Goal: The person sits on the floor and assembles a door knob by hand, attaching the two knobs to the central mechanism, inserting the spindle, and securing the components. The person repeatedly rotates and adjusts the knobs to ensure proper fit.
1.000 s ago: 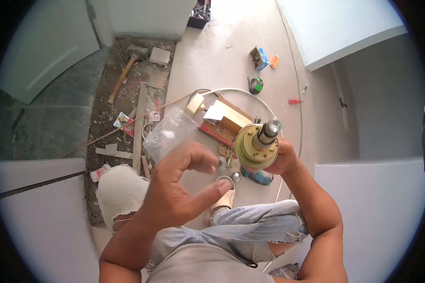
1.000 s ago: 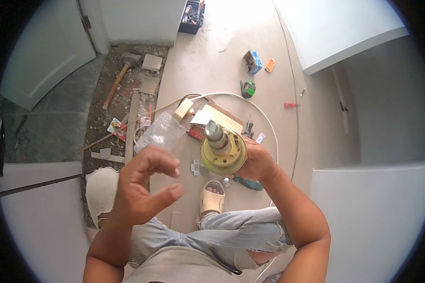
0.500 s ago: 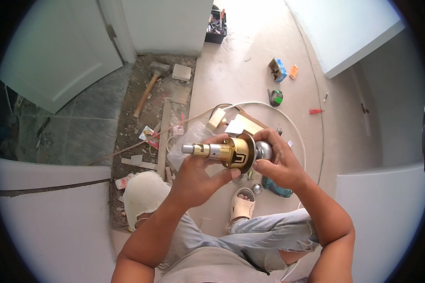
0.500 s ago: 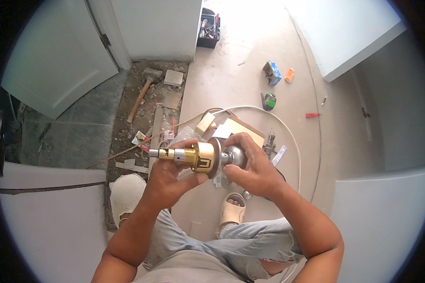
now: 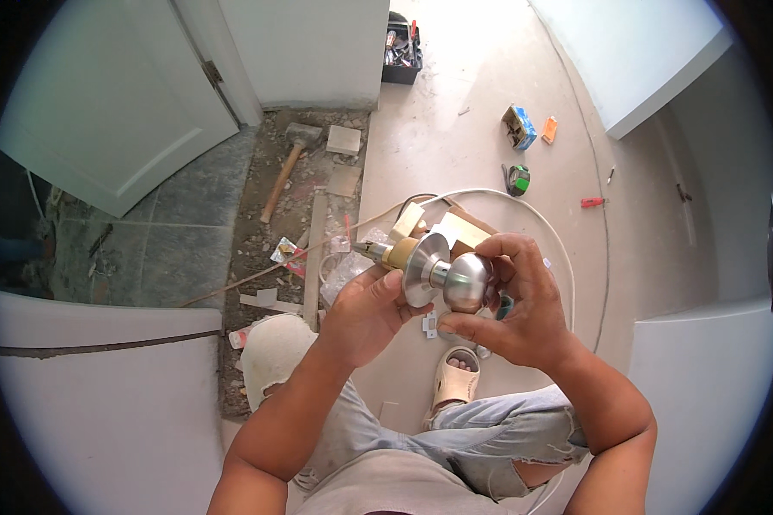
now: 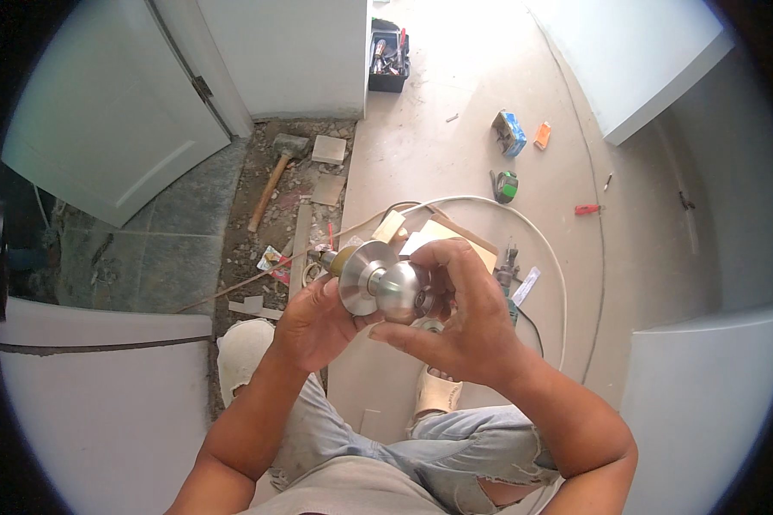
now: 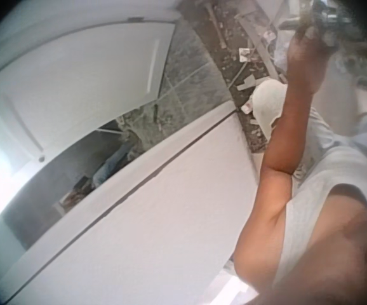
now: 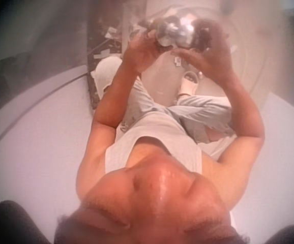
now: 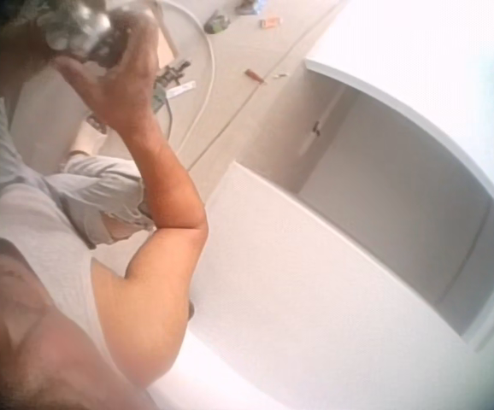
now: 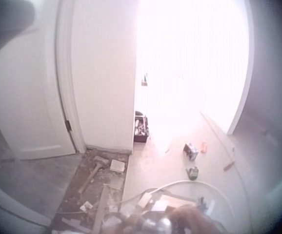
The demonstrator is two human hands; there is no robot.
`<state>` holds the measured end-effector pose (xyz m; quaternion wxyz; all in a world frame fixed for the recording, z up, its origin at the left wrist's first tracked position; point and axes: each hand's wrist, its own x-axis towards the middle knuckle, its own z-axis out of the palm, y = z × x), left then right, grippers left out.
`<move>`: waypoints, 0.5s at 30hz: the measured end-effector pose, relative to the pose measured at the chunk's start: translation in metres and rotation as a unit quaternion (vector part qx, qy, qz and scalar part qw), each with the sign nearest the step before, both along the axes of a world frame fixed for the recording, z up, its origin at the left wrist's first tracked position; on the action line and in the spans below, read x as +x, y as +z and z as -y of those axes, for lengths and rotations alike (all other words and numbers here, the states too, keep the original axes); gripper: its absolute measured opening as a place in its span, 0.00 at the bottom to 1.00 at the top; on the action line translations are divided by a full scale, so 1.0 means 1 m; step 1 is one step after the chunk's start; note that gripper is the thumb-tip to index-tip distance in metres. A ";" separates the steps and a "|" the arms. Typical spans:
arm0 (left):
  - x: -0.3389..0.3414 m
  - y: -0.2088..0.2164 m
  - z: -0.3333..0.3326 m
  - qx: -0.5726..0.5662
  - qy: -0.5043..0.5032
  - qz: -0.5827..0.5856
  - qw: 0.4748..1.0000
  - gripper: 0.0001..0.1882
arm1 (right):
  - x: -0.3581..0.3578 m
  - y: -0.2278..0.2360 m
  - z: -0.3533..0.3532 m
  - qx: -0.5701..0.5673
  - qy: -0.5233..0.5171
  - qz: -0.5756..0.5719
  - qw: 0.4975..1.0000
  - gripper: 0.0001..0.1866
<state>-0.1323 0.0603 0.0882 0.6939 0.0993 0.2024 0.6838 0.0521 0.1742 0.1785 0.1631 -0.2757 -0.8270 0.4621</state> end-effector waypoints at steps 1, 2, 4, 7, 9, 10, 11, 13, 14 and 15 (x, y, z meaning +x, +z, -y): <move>0.002 -0.001 -0.001 -0.005 -0.009 0.011 1.000 0.28 | 0.000 -0.002 -0.001 0.006 0.010 -0.017 1.000 0.42; 0.003 -0.002 -0.002 -0.010 -0.018 0.022 1.000 0.28 | -0.001 -0.003 -0.002 0.011 0.021 -0.033 0.999 0.42; 0.005 -0.001 -0.002 -0.019 -0.025 0.016 0.999 0.33 | -0.001 -0.002 -0.003 0.000 0.027 -0.034 0.999 0.42; 0.007 -0.005 -0.002 -0.021 -0.032 0.017 0.999 0.35 | -0.002 -0.007 -0.005 -0.041 0.019 -0.074 0.996 0.39; 0.007 -0.007 -0.002 -0.023 -0.028 0.014 0.999 0.34 | -0.002 -0.009 -0.006 -0.075 0.014 -0.090 0.993 0.37; 0.007 -0.007 -0.003 -0.025 -0.021 0.010 0.999 0.33 | -0.001 -0.009 -0.009 -0.089 0.017 -0.085 0.992 0.37; 0.007 -0.008 -0.002 -0.031 -0.014 0.007 0.999 0.32 | -0.001 -0.010 -0.010 -0.107 0.020 -0.080 0.991 0.37; 0.007 -0.004 -0.001 -0.021 0.007 -0.001 1.000 0.30 | -0.002 -0.013 -0.011 -0.149 0.012 -0.088 0.985 0.37; 0.008 -0.003 -0.001 -0.017 0.015 -0.001 1.000 0.29 | -0.002 -0.014 -0.012 -0.172 0.005 -0.089 0.981 0.36; 0.009 -0.003 0.000 -0.026 0.027 -0.022 0.999 0.27 | -0.002 -0.014 -0.014 -0.209 -0.003 -0.081 0.974 0.37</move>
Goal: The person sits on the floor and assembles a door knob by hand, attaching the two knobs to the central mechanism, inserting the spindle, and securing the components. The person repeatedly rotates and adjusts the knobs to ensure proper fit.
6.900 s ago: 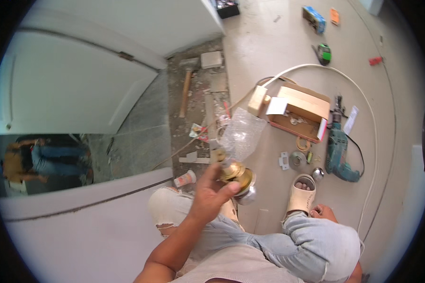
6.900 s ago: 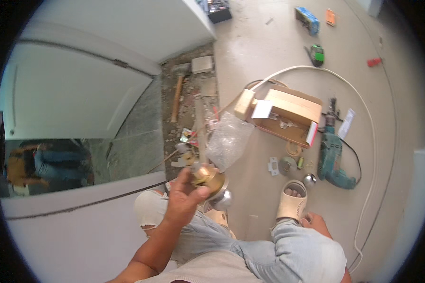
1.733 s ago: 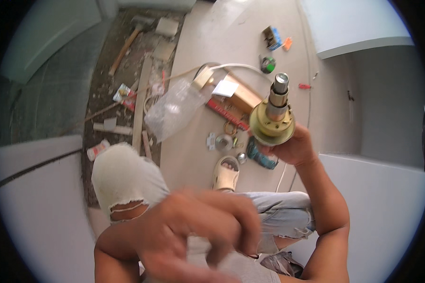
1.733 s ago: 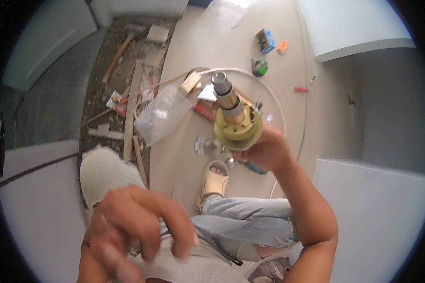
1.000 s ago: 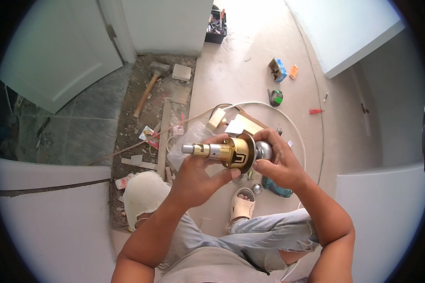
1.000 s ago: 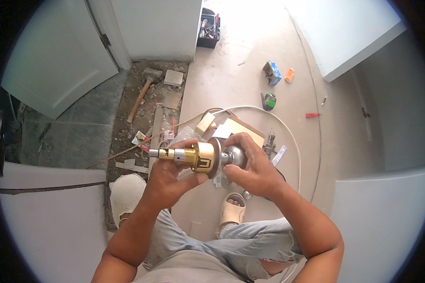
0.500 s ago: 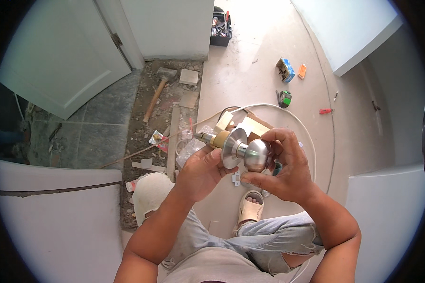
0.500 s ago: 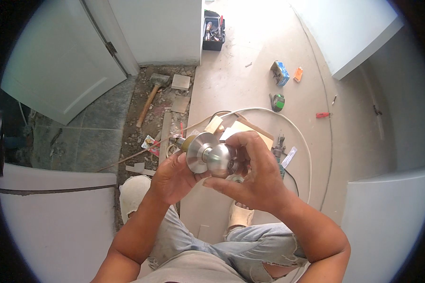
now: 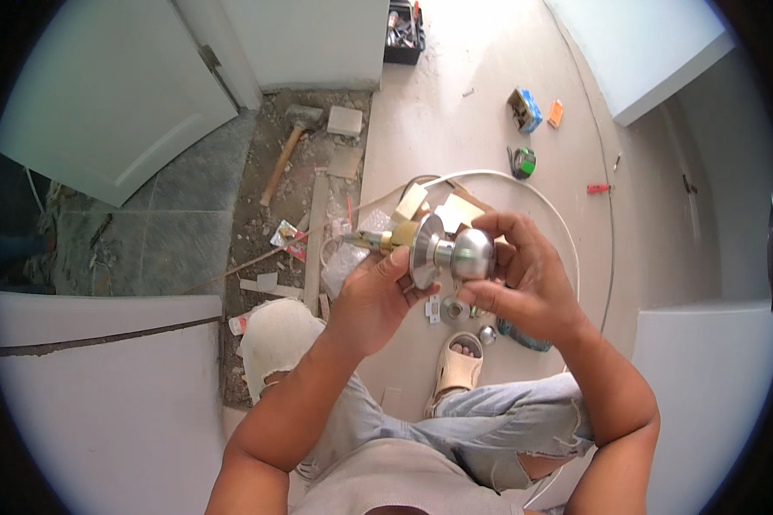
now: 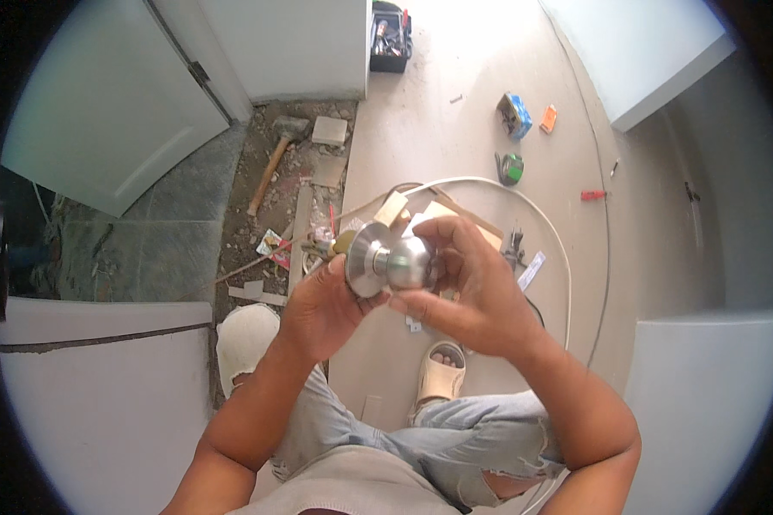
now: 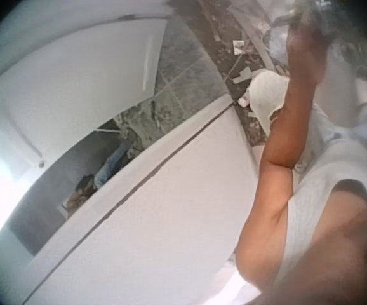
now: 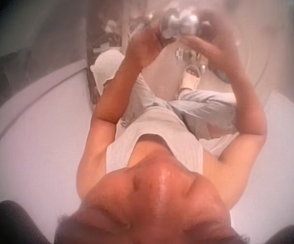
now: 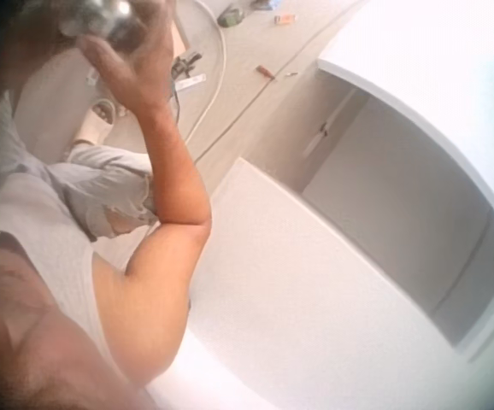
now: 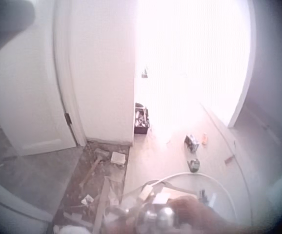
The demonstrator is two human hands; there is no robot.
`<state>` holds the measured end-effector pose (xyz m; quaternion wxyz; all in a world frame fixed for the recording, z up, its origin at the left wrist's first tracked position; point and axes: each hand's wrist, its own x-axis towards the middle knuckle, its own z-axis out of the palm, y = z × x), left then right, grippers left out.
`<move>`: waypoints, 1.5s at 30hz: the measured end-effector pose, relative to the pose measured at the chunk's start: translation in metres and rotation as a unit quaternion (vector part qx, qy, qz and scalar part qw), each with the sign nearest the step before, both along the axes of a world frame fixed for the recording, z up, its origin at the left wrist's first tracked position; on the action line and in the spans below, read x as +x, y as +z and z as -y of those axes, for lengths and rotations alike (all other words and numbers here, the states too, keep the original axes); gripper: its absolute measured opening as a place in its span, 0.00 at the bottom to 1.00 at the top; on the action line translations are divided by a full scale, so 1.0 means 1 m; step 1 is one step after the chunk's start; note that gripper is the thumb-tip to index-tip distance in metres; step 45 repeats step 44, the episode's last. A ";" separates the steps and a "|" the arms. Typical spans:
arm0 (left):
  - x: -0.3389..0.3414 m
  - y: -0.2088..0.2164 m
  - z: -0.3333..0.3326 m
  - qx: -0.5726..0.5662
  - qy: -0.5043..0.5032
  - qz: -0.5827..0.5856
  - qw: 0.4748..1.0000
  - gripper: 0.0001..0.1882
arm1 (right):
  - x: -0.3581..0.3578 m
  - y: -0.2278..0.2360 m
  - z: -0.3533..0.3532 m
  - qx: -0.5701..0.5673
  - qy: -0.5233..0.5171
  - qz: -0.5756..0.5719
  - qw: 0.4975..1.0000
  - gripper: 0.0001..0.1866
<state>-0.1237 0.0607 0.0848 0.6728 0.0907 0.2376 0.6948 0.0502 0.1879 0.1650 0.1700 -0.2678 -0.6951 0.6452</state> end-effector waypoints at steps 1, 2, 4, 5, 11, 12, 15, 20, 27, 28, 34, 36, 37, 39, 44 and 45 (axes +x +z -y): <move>-0.001 -0.001 0.001 -0.009 0.012 -0.021 1.000 0.26 | -0.001 0.001 -0.003 -0.039 -0.003 0.008 0.999 0.37; -0.002 0.000 -0.002 -0.012 0.025 -0.043 0.999 0.25 | -0.001 0.003 -0.005 -0.072 -0.005 0.014 0.997 0.38; -0.001 0.005 -0.004 -0.023 0.052 -0.064 0.996 0.24 | 0.001 -0.003 -0.007 -0.079 -0.008 0.024 0.997 0.37; 0.000 0.008 -0.004 -0.028 0.062 -0.087 0.994 0.24 | 0.002 -0.006 -0.009 -0.073 -0.002 0.031 0.997 0.37; -0.001 0.010 -0.003 -0.030 0.094 -0.166 0.981 0.31 | -0.001 -0.007 -0.011 -0.093 0.008 0.040 0.995 0.35; -0.001 0.011 -0.003 -0.033 0.102 -0.163 0.981 0.32 | -0.002 -0.007 -0.011 -0.097 0.008 0.042 0.994 0.34; 0.002 0.014 -0.003 -0.034 0.118 -0.224 0.967 0.35 | -0.002 -0.008 -0.013 -0.131 0.017 0.063 0.989 0.34; 0.001 0.008 -0.001 0.041 0.117 -0.400 0.908 0.36 | -0.001 -0.024 -0.017 -0.168 0.030 0.055 0.984 0.32; -0.006 0.005 0.002 0.063 0.094 -0.482 0.869 0.39 | -0.001 -0.025 -0.017 -0.321 0.015 0.035 0.946 0.28; -0.007 0.004 0.002 0.058 0.091 -0.493 0.864 0.39 | -0.001 -0.026 -0.017 -0.337 0.005 0.033 0.941 0.27; -0.006 0.011 0.002 0.019 0.075 -0.520 0.851 0.40 | -0.002 -0.032 -0.015 -0.378 -0.026 0.025 0.925 0.23; -0.005 0.004 0.000 0.022 0.100 -0.522 0.847 0.39 | -0.007 -0.032 -0.013 -0.383 -0.037 0.020 0.923 0.21; -0.004 0.002 -0.001 0.024 0.113 -0.522 0.845 0.39 | -0.008 -0.031 -0.012 -0.386 -0.031 0.023 0.922 0.21; -0.003 0.006 -0.004 0.019 0.118 -0.514 0.849 0.38 | -0.008 -0.028 -0.012 -0.390 -0.024 0.029 0.920 0.21; -0.004 0.005 -0.002 0.016 0.120 -0.506 0.854 0.37 | -0.002 -0.043 -0.020 -0.461 0.053 0.026 0.886 0.31; -0.004 0.005 -0.002 0.016 0.120 -0.506 0.854 0.37 | -0.002 -0.043 -0.020 -0.461 0.053 0.026 0.886 0.31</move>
